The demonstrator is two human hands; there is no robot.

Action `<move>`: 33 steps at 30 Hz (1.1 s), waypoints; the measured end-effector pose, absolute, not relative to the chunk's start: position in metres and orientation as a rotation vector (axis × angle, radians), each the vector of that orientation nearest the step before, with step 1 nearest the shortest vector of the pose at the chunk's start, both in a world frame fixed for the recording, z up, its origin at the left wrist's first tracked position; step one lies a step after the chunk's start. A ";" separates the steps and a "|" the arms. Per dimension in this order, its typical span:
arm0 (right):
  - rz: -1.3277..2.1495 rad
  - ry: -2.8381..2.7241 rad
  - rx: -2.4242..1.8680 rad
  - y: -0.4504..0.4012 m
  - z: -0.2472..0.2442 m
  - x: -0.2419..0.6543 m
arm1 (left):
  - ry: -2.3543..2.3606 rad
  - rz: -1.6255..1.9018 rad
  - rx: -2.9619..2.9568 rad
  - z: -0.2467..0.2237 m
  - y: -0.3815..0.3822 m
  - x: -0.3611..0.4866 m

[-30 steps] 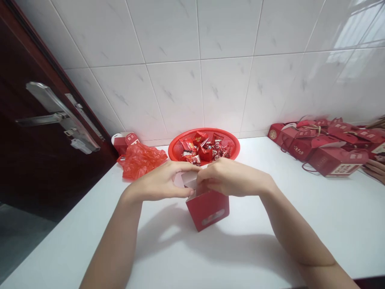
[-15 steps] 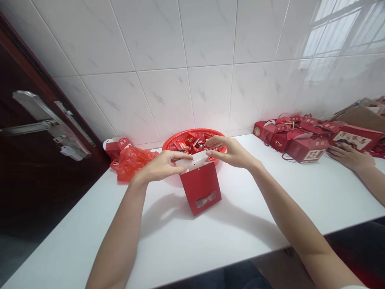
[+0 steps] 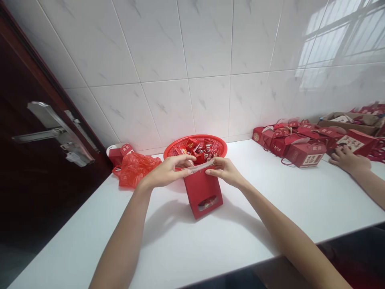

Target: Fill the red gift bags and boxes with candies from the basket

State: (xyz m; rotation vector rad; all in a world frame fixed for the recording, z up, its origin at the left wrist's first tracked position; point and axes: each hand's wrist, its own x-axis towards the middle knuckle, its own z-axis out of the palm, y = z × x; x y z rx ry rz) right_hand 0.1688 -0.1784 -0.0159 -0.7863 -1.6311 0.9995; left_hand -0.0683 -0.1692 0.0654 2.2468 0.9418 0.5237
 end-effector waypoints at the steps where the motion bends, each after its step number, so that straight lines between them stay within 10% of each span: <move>1: 1.009 -1.595 -0.781 -0.178 -0.017 0.169 | 0.946 0.517 2.258 0.066 -0.169 -0.067; 33: 0.950 -1.447 -0.809 -0.188 -0.030 0.171 | 1.064 0.959 1.977 0.007 -0.172 -0.053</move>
